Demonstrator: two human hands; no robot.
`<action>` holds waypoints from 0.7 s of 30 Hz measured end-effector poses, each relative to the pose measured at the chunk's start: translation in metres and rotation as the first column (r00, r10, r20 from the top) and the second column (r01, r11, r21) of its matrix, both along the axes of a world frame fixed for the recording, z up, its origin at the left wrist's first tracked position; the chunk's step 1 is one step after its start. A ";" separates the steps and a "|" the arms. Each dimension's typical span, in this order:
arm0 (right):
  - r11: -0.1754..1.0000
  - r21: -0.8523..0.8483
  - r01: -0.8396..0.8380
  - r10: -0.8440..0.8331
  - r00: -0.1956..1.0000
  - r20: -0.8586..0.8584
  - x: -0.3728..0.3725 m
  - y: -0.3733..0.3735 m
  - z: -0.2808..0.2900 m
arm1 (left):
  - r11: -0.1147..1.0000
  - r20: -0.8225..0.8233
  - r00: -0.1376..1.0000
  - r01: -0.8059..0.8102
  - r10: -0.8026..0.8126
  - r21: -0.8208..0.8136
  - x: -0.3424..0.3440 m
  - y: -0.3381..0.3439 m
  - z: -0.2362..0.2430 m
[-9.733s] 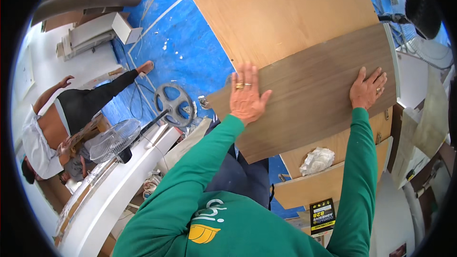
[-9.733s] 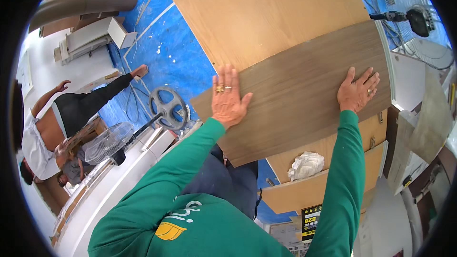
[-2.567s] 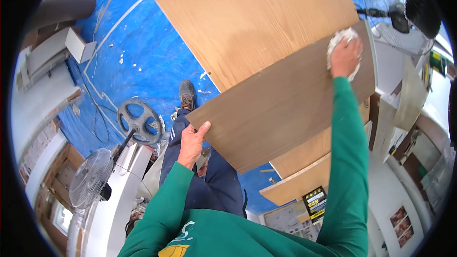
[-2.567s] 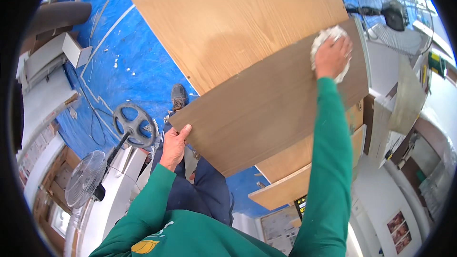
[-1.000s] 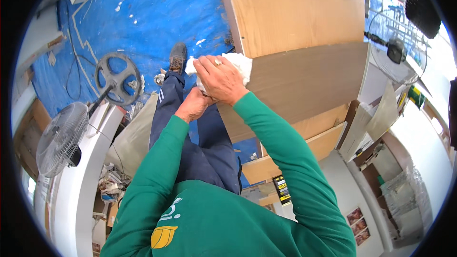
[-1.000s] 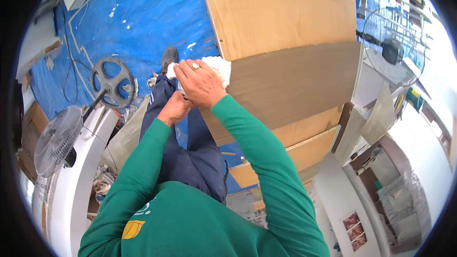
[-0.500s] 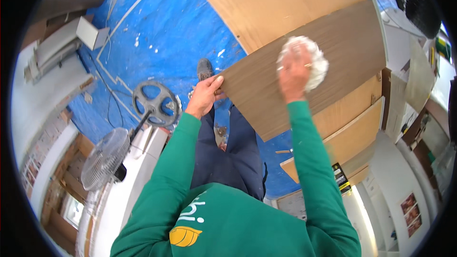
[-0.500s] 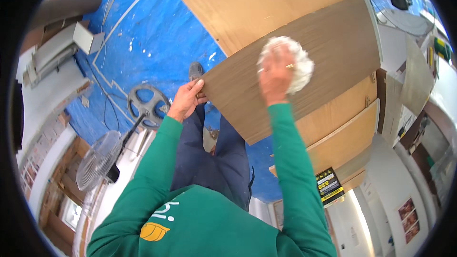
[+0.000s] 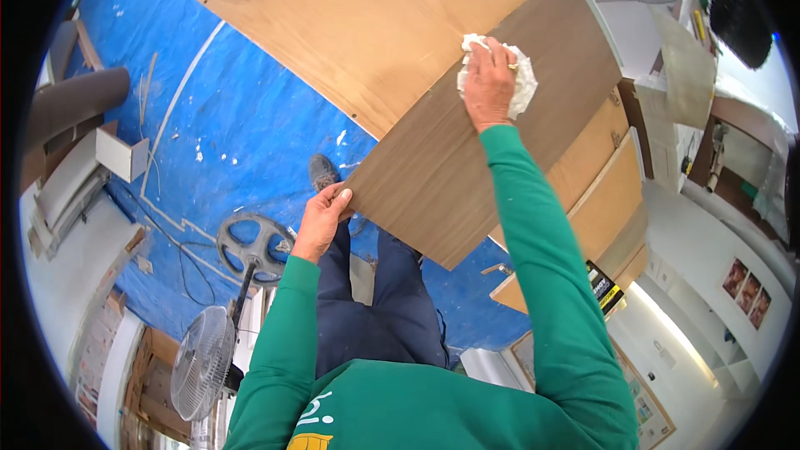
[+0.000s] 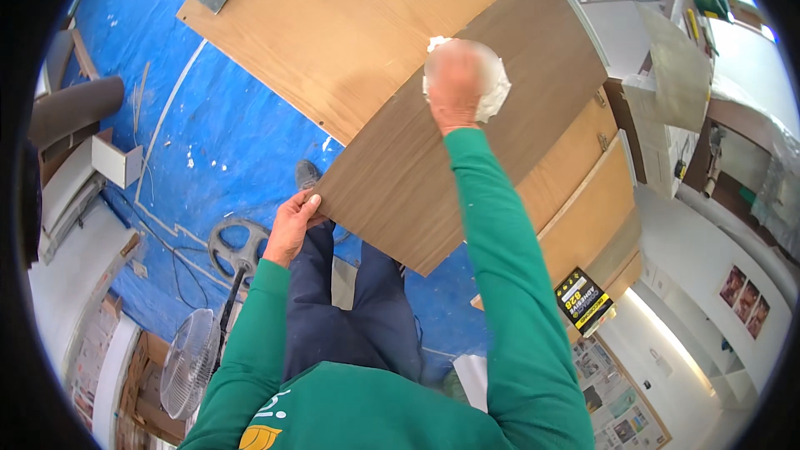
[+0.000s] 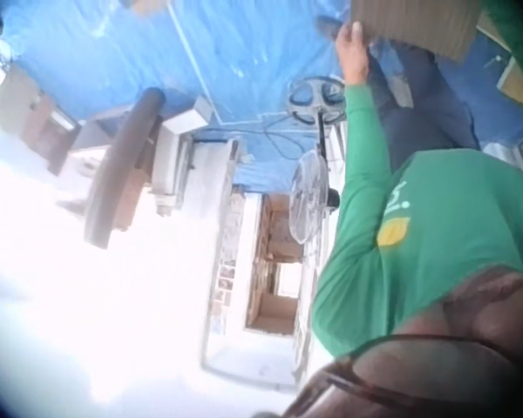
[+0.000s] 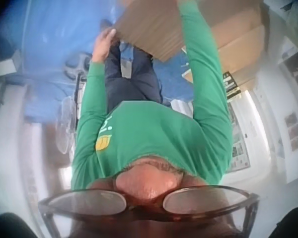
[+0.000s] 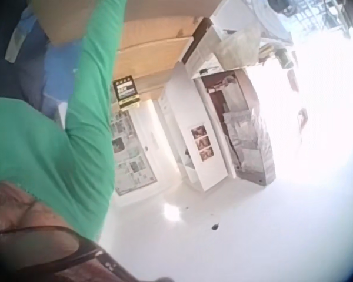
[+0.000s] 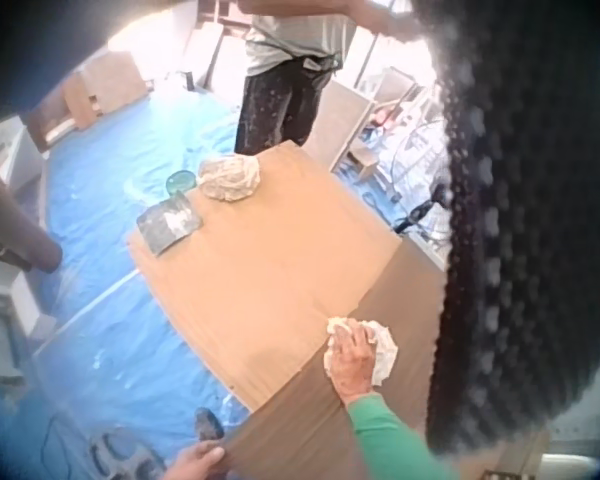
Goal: The person aligns a veneer sheet onto a wooden panel, presses it down with their hands, and wipes the surface with a cloth. They then open a metal container and continue handling additional veneer sheets.
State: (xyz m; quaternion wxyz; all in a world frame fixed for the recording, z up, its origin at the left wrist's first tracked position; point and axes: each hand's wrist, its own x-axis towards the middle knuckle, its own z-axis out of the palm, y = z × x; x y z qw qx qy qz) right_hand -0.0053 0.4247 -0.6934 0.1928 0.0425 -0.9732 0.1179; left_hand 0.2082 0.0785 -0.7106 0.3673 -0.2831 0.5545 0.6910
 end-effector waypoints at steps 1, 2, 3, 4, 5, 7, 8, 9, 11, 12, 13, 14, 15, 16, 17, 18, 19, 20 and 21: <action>1.000 -0.023 0.012 -0.012 1.000 0.008 0.011 -0.012 -0.004 | 0.991 -0.054 0.995 0.074 -0.080 -0.109 -0.002 -0.001 0.002; 0.999 -0.043 0.024 -0.023 1.000 0.015 0.031 -0.028 -0.009 | 0.948 -0.149 0.971 0.137 -0.185 -0.286 -0.008 0.002 0.011; 1.000 -0.019 -0.025 0.025 0.999 0.025 0.059 -0.050 -0.016 | 0.873 -0.226 0.928 0.168 -0.297 -0.459 -0.018 0.009 0.027; 0.997 -0.001 -0.080 0.080 0.996 0.037 0.091 -0.073 -0.016 | 0.765 -0.276 0.870 0.163 -0.409 -0.623 -0.028 0.014 0.041; 0.968 -0.111 -0.223 0.234 0.968 0.092 0.114 -0.086 -0.003 | 0.721 -0.224 0.848 0.236 -0.480 -0.651 -0.040 0.018 0.054; 0.938 -0.172 -0.301 0.332 0.923 0.194 0.107 -0.080 0.002 | 0.608 -0.120 0.770 0.388 -0.627 -0.693 -0.060 0.027 0.071; 0.954 -0.109 -0.279 0.293 0.945 0.146 0.092 -0.070 -0.001 | 0.540 0.002 0.731 0.506 -0.683 -0.673 -0.065 0.029 0.071; 0.967 -0.043 -0.249 0.252 0.963 0.095 0.067 -0.052 -0.007 | 0.552 -0.003 0.737 0.503 -0.676 -0.666 -0.069 0.033 0.072; 0.993 -0.068 -0.098 0.101 0.994 0.041 0.022 -0.029 -0.003 | 0.570 -0.002 0.752 0.499 -0.660 -0.653 -0.067 0.036 0.075; 0.996 -0.089 -0.019 0.027 0.996 0.088 0.026 -0.030 -0.002 | 0.570 -0.015 0.751 0.488 -0.660 -0.661 -0.061 0.036 0.073; 0.992 -0.108 0.058 -0.044 0.991 0.129 0.028 -0.038 -0.006 | 0.571 -0.033 0.752 0.471 -0.659 -0.672 -0.055 0.036 0.067; 0.998 -0.043 0.048 -0.039 0.982 0.186 0.053 -0.051 -0.018 | 0.576 -0.061 0.751 0.449 -0.658 -0.683 -0.056 0.039 0.064; 0.999 0.017 0.033 -0.036 0.971 0.237 0.091 -0.071 -0.031 | 0.567 -0.049 0.734 0.479 -0.677 -0.670 -0.063 0.040 0.064; 0.992 -0.049 -0.113 0.122 0.963 0.242 0.134 -0.092 -0.030 | 0.555 -0.029 0.719 0.510 -0.695 -0.657 -0.068 0.040 0.065; 0.959 -0.120 -0.257 0.279 0.930 0.241 0.169 -0.108 -0.024 | 0.538 0.000 0.703 0.544 -0.711 -0.644 -0.070 0.040 0.069; 0.930 -0.155 -0.332 0.364 0.888 0.282 0.177 -0.111 -0.007 | 0.534 0.026 0.709 0.554 -0.704 -0.639 -0.075 0.040 0.076; 0.895 -0.192 -0.402 0.444 0.836 0.322 0.175 -0.106 0.015 | 0.526 0.022 0.709 0.543 -0.704 -0.655 -0.075 0.039 0.077; 0.909 -0.168 -0.382 0.417 0.849 0.325 0.161 -0.089 0.027 | 0.516 0.021 0.707 0.536 -0.707 -0.667 -0.072 0.040 0.076; 0.922 -0.143 -0.360 0.387 0.862 0.326 0.139 -0.063 0.033 | 0.507 0.018 0.704 0.529 -0.710 -0.680 -0.071 0.043 0.075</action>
